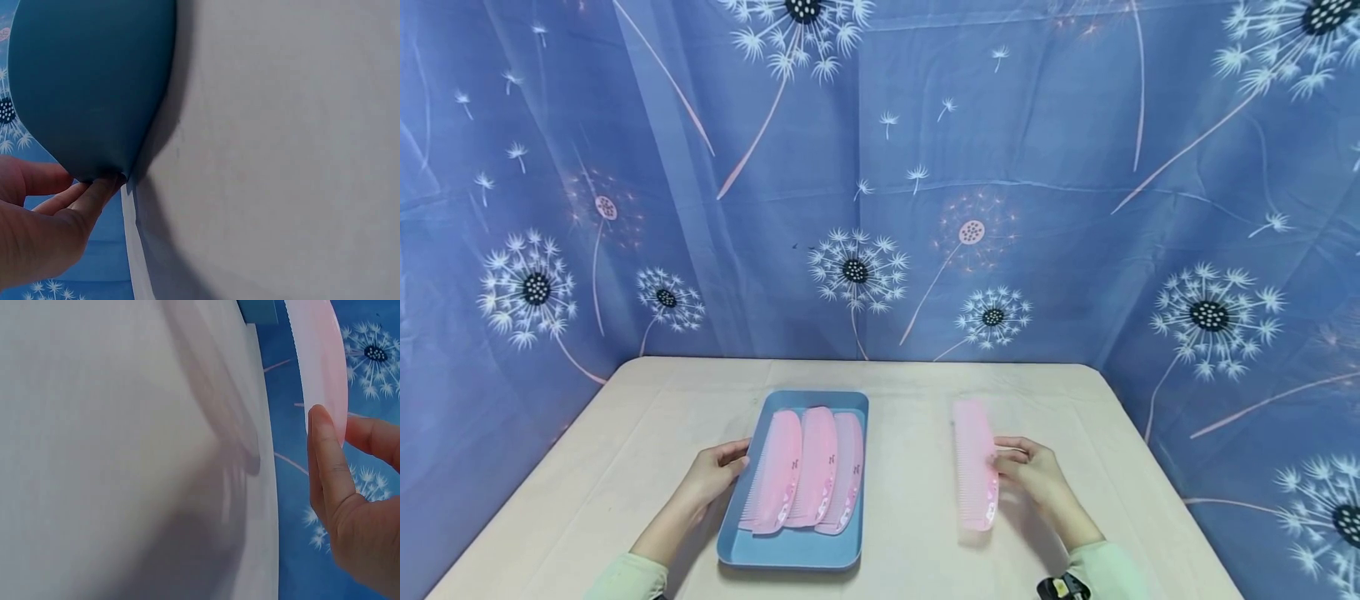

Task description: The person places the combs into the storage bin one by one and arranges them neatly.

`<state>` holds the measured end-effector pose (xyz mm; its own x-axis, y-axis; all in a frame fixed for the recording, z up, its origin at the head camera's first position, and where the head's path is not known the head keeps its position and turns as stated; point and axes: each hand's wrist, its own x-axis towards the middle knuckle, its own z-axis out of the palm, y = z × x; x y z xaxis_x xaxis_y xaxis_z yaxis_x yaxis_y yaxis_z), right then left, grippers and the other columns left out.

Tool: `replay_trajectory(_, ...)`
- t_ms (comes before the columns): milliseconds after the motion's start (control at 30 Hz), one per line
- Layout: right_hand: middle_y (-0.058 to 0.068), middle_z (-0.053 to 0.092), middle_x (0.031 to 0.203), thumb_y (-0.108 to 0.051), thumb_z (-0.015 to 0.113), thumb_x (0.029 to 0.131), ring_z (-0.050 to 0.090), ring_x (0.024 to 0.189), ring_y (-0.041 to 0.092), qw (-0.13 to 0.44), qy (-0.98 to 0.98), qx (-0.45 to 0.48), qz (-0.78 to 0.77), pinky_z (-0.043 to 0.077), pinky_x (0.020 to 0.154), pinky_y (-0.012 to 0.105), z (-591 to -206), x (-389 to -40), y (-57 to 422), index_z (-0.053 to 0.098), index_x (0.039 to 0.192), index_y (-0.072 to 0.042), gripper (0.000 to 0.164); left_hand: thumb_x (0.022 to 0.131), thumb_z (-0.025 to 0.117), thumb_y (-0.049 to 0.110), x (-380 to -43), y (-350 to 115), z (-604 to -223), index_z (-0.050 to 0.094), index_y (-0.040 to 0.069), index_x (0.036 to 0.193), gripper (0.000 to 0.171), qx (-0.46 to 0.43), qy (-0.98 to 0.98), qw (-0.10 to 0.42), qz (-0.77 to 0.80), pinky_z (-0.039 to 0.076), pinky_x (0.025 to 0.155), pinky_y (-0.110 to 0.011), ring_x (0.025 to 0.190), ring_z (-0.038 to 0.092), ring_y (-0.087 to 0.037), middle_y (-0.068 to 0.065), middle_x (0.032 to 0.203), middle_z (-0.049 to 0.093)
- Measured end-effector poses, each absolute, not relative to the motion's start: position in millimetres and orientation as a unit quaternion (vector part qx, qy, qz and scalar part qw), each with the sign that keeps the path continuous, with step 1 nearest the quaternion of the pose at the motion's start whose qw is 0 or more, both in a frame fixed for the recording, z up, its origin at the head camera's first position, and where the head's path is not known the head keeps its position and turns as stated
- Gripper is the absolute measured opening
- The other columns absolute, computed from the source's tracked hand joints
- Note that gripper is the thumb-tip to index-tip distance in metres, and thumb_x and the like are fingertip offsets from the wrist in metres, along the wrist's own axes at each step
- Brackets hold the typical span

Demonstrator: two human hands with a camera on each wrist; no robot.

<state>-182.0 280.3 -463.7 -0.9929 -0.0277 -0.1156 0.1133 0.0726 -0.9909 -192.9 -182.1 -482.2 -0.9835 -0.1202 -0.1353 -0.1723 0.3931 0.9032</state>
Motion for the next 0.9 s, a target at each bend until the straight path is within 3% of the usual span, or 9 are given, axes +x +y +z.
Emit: replay_trajectory(900, 0.01, 0.068, 0.095, 0.007, 0.062, 0.082, 0.066, 0.079, 0.013, 0.062, 0.717, 0.004, -0.694, 0.059, 0.074, 0.03, -450.5, -199.6, 206.1, 0.046, 0.123, 0.018, 0.046, 0.093, 0.05, -0.002, -191.7, -180.7, -479.6, 0.054, -0.01, 0.129, 0.037, -0.092, 0.833, 0.027, 0.545, 0.05, 0.095, -0.046, 0.117, 0.052, -0.042, -0.029, 0.123, 0.057)
